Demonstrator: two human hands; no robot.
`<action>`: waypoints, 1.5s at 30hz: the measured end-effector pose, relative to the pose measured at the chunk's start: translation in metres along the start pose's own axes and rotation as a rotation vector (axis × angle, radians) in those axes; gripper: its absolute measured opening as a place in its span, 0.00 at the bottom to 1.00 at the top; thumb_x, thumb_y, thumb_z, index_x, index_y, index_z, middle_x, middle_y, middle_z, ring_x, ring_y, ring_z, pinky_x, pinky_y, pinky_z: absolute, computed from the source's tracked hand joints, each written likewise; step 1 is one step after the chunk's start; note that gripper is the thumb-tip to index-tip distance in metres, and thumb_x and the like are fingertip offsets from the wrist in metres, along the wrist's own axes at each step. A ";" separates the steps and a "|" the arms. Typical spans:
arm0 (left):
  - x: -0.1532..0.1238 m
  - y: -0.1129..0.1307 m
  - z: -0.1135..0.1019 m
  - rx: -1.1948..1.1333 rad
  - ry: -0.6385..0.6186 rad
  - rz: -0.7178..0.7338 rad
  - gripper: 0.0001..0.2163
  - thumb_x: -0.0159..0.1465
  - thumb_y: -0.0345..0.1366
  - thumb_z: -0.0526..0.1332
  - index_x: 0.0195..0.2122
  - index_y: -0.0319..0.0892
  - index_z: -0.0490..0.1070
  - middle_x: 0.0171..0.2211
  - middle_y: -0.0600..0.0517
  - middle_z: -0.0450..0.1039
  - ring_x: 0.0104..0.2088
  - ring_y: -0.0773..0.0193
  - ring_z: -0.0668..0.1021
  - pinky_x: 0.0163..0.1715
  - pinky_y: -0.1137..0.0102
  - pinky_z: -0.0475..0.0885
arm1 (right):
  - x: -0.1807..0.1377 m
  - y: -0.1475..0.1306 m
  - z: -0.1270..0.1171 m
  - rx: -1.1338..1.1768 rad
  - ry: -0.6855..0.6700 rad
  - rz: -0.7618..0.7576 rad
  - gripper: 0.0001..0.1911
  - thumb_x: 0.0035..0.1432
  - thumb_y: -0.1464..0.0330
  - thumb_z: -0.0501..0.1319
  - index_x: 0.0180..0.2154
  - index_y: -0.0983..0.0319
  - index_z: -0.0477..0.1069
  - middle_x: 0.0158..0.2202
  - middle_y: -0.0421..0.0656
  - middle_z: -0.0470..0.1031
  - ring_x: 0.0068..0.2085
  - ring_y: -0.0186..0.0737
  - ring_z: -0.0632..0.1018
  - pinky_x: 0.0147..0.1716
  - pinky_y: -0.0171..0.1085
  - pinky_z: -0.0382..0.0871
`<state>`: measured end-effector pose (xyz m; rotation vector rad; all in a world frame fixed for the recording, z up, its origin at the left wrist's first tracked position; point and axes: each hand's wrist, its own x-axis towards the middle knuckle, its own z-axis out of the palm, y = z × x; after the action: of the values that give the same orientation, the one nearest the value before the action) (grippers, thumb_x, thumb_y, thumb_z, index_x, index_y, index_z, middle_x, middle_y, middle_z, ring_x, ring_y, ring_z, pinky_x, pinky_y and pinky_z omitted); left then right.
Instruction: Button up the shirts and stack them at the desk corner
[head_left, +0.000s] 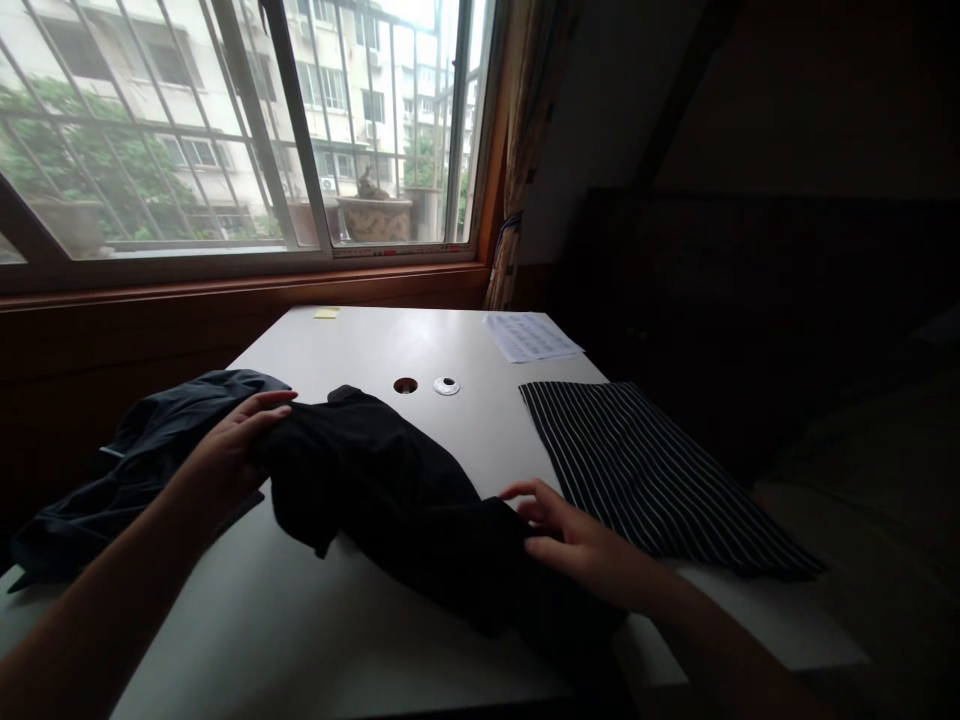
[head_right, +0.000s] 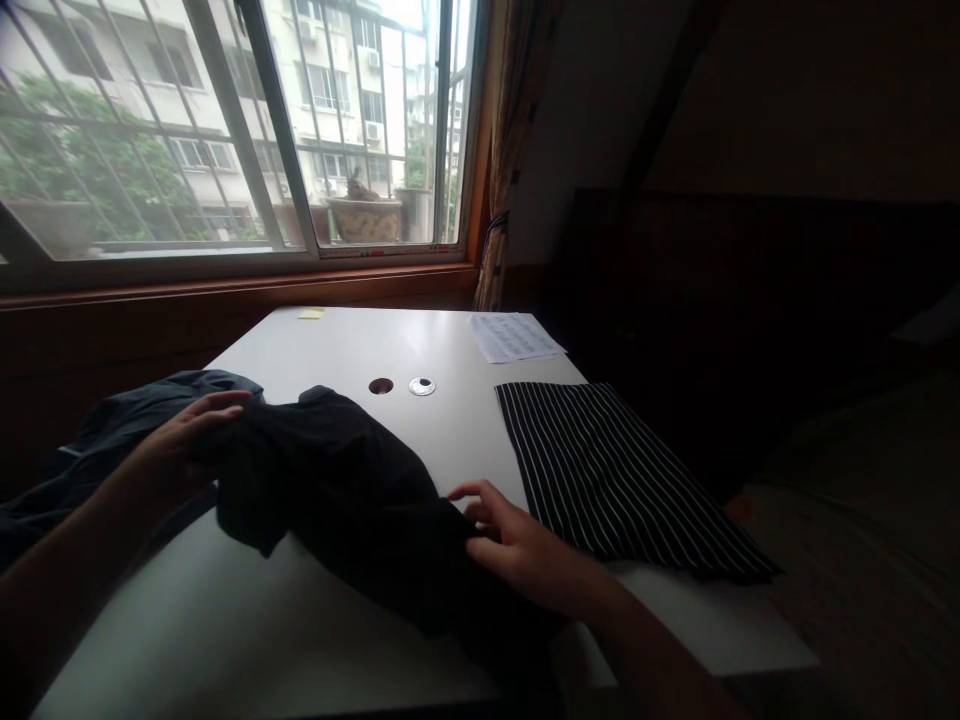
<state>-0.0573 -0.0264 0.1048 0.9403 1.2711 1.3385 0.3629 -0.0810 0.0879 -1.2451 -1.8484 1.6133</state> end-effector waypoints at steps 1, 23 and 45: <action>0.000 0.010 0.002 -0.022 -0.002 -0.010 0.19 0.57 0.34 0.69 0.50 0.45 0.73 0.27 0.57 0.75 0.17 0.74 0.71 0.14 0.81 0.65 | 0.005 -0.002 0.001 -0.084 0.071 -0.039 0.24 0.61 0.67 0.58 0.58 0.55 0.61 0.48 0.45 0.74 0.45 0.42 0.77 0.44 0.41 0.72; 0.013 0.004 0.131 -0.352 -0.536 0.162 0.22 0.63 0.33 0.65 0.59 0.42 0.72 0.60 0.43 0.70 0.66 0.48 0.64 0.66 0.53 0.60 | 0.102 -0.023 0.034 -0.162 0.113 -0.089 0.32 0.51 0.50 0.69 0.52 0.61 0.70 0.47 0.49 0.78 0.42 0.47 0.80 0.36 0.39 0.74; -0.041 -0.092 0.084 1.535 -0.742 0.690 0.22 0.59 0.25 0.60 0.55 0.46 0.69 0.47 0.45 0.72 0.43 0.52 0.76 0.43 0.59 0.73 | 0.144 0.009 -0.098 0.300 0.732 -0.030 0.11 0.63 0.64 0.60 0.45 0.63 0.73 0.34 0.44 0.81 0.35 0.40 0.82 0.38 0.37 0.77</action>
<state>0.0459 -0.0575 0.0303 2.7691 1.2427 0.0405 0.3648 0.0922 0.0687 -1.4025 -1.1218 1.1335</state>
